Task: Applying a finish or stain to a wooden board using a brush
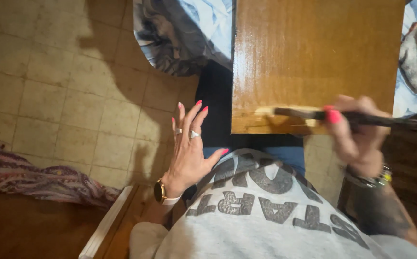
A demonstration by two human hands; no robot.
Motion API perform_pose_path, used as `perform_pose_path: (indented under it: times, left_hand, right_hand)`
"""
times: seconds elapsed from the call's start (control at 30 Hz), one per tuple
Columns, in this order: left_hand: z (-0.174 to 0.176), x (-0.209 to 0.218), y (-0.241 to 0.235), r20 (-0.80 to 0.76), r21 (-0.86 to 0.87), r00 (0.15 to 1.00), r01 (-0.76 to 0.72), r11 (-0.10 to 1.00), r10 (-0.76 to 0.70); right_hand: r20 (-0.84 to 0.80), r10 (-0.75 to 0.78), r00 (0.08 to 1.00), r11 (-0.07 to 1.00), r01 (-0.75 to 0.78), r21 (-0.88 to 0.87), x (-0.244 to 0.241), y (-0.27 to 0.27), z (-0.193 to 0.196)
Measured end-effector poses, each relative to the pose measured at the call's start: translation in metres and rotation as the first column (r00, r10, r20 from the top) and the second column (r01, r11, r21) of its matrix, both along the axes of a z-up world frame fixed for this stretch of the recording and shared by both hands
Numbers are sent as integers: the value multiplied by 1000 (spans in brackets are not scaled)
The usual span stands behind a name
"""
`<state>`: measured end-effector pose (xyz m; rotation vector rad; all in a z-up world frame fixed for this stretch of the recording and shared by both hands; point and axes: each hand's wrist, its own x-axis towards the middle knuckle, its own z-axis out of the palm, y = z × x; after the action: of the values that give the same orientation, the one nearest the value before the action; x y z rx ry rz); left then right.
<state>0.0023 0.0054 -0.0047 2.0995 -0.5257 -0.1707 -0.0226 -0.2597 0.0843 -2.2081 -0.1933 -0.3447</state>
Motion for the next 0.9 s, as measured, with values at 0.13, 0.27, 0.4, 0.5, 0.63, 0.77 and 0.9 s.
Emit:
perform_pose_path:
  times: [0.13,0.27,0.4,0.5,0.63,0.77,0.9]
  left_hand:
    - [2,1,1,4,4,1000,-8,1000,8]
    - [-1,3,2,-7,-15,1000,1,1000,-1]
    - [3,6,1,-8,2,1000,2,1000,-2]
    - [20,8,-2,40,9,998,41,999,-41]
    - [52,13,-8,20,14,991,132,991,-132]
    - [63,11,-15,49,-175,996,88,981,-80]
    - [70,7,-29,96,-155,995,19,988,-5]
  right_hand:
    - [10,207,978,978,-207,25,19,25,3]
    - [6,-10,1000,968,12,-251,-3,-16,-2]
    - [-13,-77,997,977,73,-201,-3,-17,8]
    - [0,72,997,996,-72,54,14,7,7]
    - [-6,155,988,988,-155,6,20,5,2]
    - [-68,-53,996,994,46,-102,-9,-48,-2]
    - [45,-139,989,918,146,-369,-32,-88,3]
